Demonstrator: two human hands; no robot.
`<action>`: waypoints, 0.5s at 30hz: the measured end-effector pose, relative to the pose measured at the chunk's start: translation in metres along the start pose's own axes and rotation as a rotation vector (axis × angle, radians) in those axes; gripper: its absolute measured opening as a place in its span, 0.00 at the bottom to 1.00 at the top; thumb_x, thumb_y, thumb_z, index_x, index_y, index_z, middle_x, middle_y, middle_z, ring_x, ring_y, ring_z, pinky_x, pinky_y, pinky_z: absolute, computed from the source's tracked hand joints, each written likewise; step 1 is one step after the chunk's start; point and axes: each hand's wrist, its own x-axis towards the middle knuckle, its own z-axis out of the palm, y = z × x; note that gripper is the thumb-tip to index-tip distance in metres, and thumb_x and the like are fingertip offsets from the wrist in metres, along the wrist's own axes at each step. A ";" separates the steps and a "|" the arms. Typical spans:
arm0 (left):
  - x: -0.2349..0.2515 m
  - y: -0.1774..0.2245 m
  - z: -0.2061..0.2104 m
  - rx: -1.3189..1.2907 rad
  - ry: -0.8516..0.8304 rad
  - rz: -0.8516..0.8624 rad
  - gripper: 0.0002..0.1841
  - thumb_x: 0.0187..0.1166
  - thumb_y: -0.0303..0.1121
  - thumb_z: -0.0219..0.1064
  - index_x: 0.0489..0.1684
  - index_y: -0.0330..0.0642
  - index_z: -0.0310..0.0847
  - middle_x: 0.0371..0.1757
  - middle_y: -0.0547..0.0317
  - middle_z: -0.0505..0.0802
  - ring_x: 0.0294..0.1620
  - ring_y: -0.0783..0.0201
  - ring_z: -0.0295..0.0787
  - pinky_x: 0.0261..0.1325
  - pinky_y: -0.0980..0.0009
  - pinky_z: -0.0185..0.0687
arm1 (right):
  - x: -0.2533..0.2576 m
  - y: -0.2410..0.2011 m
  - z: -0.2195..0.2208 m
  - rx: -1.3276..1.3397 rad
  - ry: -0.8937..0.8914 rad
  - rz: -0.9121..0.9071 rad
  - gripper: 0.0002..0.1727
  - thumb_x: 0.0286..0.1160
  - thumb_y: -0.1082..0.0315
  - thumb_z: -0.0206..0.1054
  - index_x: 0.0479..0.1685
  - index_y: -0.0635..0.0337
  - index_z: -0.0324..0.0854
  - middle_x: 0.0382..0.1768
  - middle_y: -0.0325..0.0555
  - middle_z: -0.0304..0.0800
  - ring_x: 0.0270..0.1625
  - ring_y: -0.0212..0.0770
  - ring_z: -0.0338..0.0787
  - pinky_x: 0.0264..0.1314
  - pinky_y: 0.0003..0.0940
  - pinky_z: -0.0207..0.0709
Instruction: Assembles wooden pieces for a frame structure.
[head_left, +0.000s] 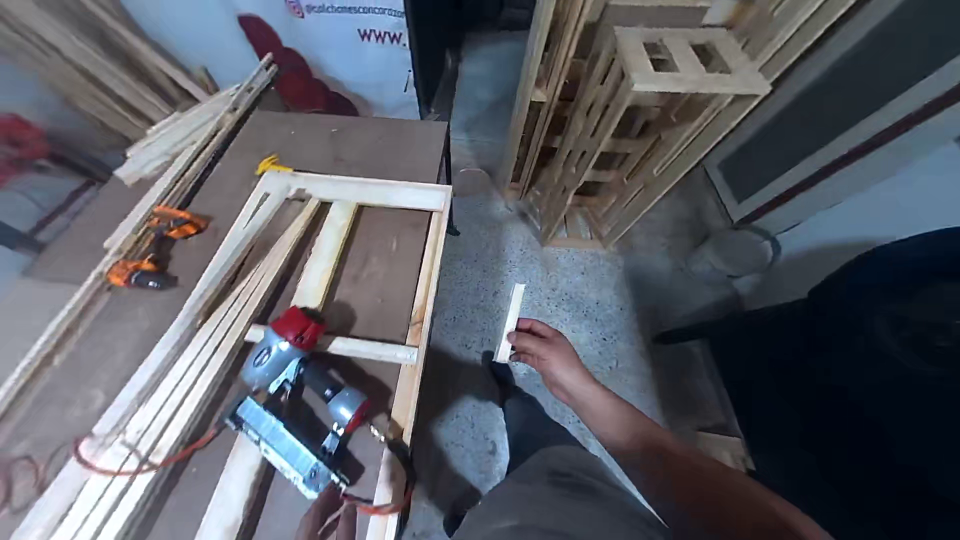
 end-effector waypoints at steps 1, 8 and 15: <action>0.024 0.021 0.014 0.016 -0.004 0.061 0.25 0.81 0.32 0.68 0.72 0.25 0.76 0.62 0.36 0.90 0.60 0.55 0.92 0.65 0.55 0.89 | 0.017 -0.004 -0.004 0.022 -0.012 0.000 0.21 0.74 0.68 0.76 0.65 0.63 0.81 0.52 0.53 0.91 0.47 0.48 0.93 0.52 0.46 0.89; 0.116 0.169 0.121 -0.349 -0.138 -0.022 0.27 0.80 0.41 0.71 0.73 0.31 0.78 0.63 0.49 0.93 0.62 0.56 0.92 0.67 0.56 0.91 | 0.091 -0.037 0.054 -0.121 -0.494 0.068 0.19 0.69 0.65 0.79 0.57 0.64 0.85 0.50 0.50 0.94 0.52 0.45 0.93 0.61 0.43 0.89; 0.086 0.187 0.092 -1.091 0.277 -0.284 0.19 0.78 0.34 0.71 0.58 0.26 0.80 0.44 0.40 0.94 0.47 0.50 0.95 0.60 0.51 0.91 | 0.071 -0.048 0.162 -0.185 -0.949 0.196 0.24 0.67 0.67 0.80 0.62 0.64 0.81 0.48 0.49 0.94 0.51 0.43 0.94 0.60 0.43 0.89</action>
